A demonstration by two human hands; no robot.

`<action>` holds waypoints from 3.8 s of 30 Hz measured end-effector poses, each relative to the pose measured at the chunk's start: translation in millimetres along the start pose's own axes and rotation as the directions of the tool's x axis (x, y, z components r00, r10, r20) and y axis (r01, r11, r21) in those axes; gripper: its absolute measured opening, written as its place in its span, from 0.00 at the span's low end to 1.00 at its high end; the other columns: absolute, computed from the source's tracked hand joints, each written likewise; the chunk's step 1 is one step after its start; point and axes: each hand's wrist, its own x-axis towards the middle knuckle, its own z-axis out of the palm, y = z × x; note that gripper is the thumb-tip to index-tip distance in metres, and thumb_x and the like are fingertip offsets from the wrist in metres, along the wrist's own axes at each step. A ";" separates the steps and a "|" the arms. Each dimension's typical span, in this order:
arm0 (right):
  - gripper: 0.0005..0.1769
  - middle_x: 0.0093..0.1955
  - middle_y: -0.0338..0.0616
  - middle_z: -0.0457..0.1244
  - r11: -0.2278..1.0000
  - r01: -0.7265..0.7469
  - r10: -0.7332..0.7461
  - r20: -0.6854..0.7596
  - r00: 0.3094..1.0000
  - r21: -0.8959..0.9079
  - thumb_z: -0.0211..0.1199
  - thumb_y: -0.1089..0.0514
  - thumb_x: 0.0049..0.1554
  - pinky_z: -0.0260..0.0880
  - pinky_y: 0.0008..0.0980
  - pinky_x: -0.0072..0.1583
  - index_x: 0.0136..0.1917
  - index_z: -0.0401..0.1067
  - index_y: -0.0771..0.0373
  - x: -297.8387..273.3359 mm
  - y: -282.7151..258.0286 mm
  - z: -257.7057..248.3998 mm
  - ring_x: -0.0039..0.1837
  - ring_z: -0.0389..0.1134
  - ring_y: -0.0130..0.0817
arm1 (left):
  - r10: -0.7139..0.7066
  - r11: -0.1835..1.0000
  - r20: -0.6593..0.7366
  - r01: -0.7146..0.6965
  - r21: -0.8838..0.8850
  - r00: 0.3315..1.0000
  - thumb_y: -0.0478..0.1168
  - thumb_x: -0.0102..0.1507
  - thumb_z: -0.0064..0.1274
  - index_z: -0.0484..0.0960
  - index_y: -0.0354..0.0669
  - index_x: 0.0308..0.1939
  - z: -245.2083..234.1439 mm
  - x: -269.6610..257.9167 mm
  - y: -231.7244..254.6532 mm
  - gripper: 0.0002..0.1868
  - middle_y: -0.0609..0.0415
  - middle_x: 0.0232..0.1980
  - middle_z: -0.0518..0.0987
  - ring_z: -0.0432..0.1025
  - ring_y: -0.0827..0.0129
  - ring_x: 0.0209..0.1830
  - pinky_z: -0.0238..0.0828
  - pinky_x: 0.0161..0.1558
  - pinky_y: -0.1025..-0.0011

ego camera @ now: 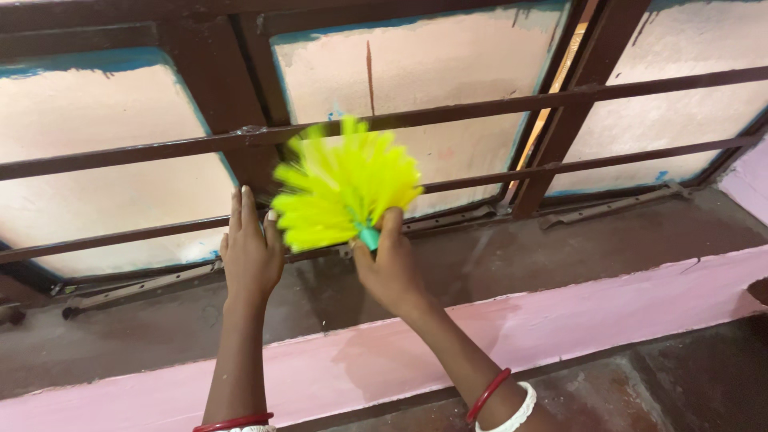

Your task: The person cleans a window grill by dusting across the metal bars and window panes using a handheld duster.

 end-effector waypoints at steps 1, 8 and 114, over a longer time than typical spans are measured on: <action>0.23 0.46 0.61 0.65 0.998 0.067 -0.068 0.045 0.997 0.015 0.62 0.59 0.58 0.69 0.50 0.48 0.57 0.51 0.63 -3.2 -1.8 -2.5 0.50 0.70 0.62 | 0.016 1.000 0.004 -0.016 -0.018 1.000 0.46 0.70 0.41 0.53 0.43 0.80 3.0 -0.2 -0.2 0.34 0.43 0.83 0.52 0.53 0.48 0.80 0.49 0.70 0.42; 0.21 0.44 0.54 0.68 0.989 0.030 -0.015 0.103 0.995 -0.146 0.64 0.59 0.57 0.71 0.48 0.48 0.57 0.55 0.57 14.9 23.8 -67.1 0.50 0.73 0.56 | 0.008 0.982 -0.102 -0.027 -0.188 0.995 0.47 0.73 0.41 0.50 0.36 0.80 11.4 5.7 28.4 0.35 0.30 0.82 0.50 0.56 0.34 0.75 0.59 0.69 0.46; 0.17 0.43 0.46 0.65 0.971 0.238 -0.234 -0.269 0.934 -0.021 0.60 0.60 0.62 0.70 0.30 0.44 0.59 0.56 0.66 107.8 46.4 -388.7 0.42 0.69 0.27 | 0.200 0.976 -0.307 -0.163 0.143 0.931 0.53 0.74 0.45 0.75 0.43 0.61 172.3 26.3 344.3 0.21 0.48 0.67 0.72 0.54 0.49 0.78 0.38 0.71 0.33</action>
